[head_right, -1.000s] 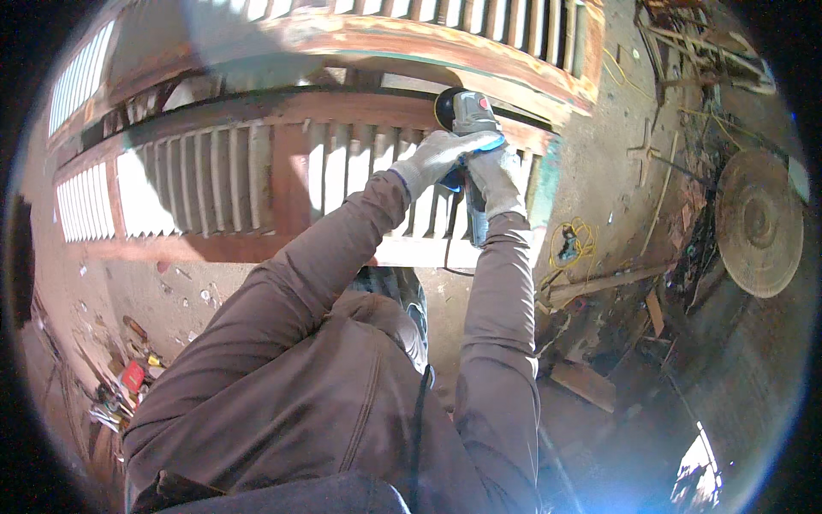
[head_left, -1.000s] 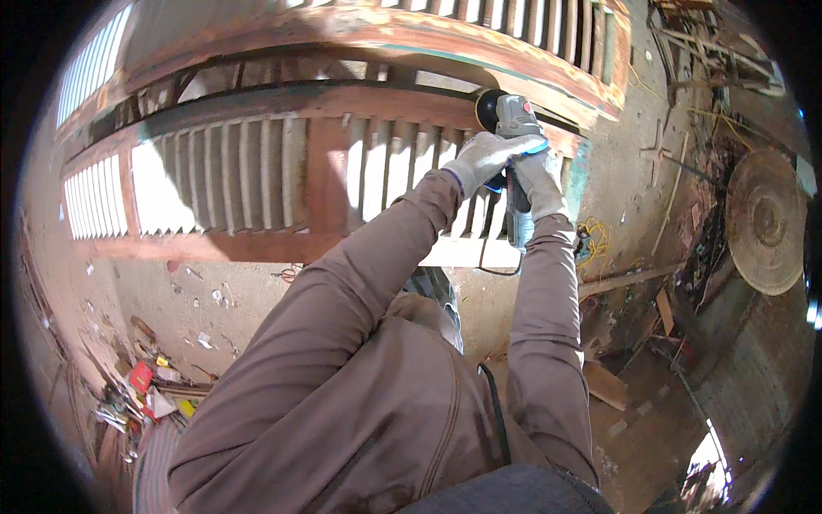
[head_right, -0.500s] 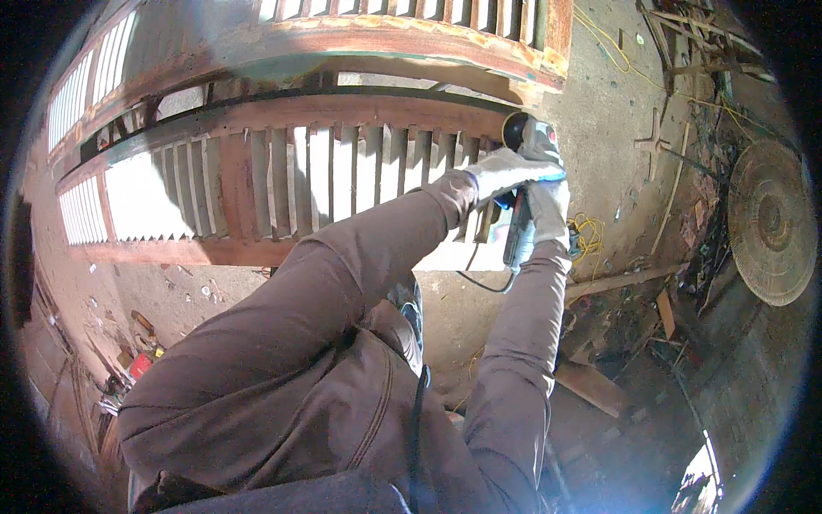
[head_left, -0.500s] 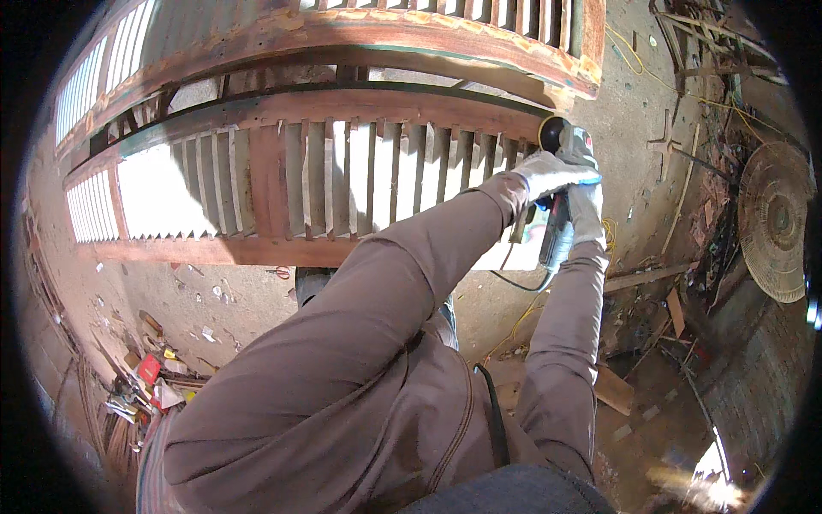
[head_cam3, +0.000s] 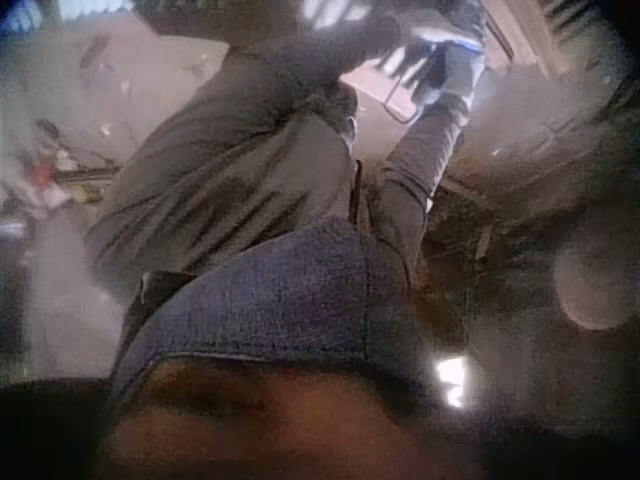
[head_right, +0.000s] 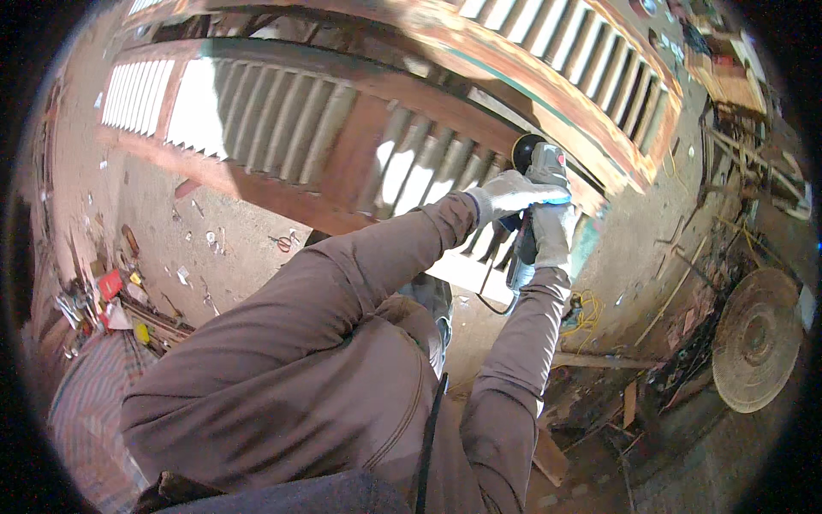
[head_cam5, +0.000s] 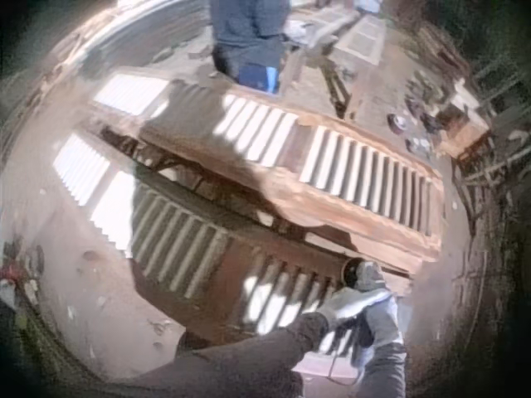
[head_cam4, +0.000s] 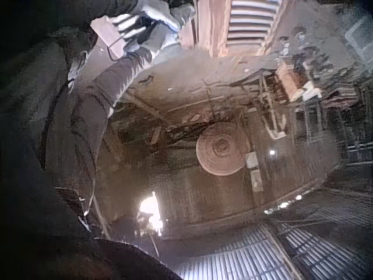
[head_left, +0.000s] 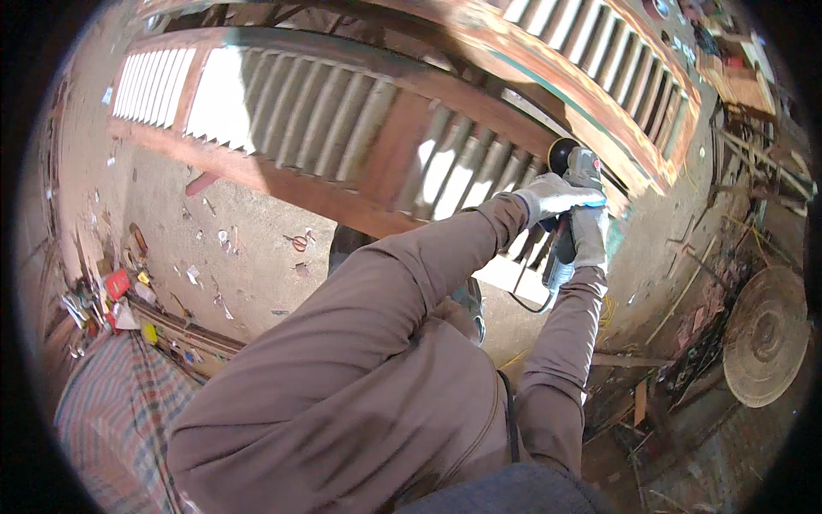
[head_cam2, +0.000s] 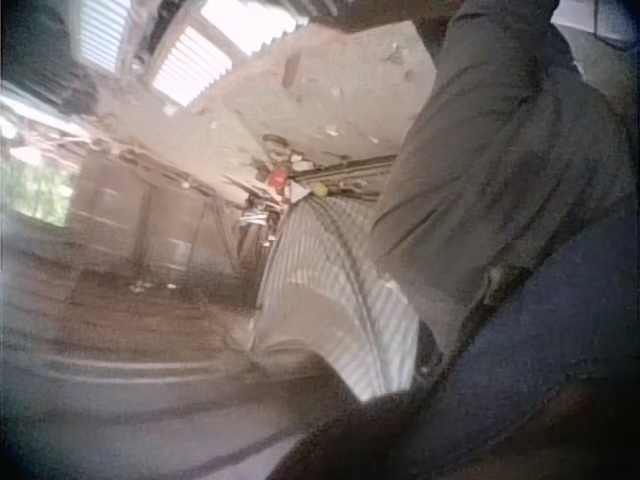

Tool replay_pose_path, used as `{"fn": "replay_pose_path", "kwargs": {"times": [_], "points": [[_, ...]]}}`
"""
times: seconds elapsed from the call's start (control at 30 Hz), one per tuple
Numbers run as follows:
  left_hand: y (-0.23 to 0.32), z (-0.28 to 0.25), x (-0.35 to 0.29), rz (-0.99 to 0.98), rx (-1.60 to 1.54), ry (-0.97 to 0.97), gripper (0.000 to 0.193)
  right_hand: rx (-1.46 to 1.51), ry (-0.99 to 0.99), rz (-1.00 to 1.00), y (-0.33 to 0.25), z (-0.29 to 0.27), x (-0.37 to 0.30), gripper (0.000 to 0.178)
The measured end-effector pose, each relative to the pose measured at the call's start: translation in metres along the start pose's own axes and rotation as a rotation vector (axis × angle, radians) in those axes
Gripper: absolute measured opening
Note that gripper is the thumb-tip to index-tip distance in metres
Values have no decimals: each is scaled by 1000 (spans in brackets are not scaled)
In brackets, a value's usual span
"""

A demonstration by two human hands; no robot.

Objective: The person applies a brown substance to a wooden slatted panel using a yellow scraper, then uses an orbital sander to smooth the surface. The person works on the panel's frame and slats, moving the sander systematically across the wood.

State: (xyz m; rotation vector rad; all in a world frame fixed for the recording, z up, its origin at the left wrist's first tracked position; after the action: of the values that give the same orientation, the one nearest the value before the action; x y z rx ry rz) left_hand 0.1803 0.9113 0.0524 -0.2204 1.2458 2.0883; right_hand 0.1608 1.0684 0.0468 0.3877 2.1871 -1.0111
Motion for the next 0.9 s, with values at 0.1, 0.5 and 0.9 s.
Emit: {"fn": "replay_pose_path", "kwargs": {"times": [0.1, 0.5, 0.9], "points": [[12, -59, -45, 103, 49, 42, 53, -85, -26, -161, -48, 59, -1, 37], [49, -279, -230, 43, -126, 283, 84, -258, -263, -668, -251, 313, -28, 44], [47, -320, -255, 77, -219, 315, 72, -474, -250, -527, -281, 359, -41, 43]]}}
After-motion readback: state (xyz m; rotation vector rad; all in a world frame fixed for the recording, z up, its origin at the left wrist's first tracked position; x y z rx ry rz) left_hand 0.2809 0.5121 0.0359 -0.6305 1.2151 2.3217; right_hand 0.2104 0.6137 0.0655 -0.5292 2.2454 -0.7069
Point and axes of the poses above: each hand's wrist, its own x-axis towards the middle knuckle, its own z-axis out of the palm, y = z × x, the point moved 4 cm from there along x, towards the middle knuckle, and after that the axes turned 8 degrees about -y, right-handed, at the moved point
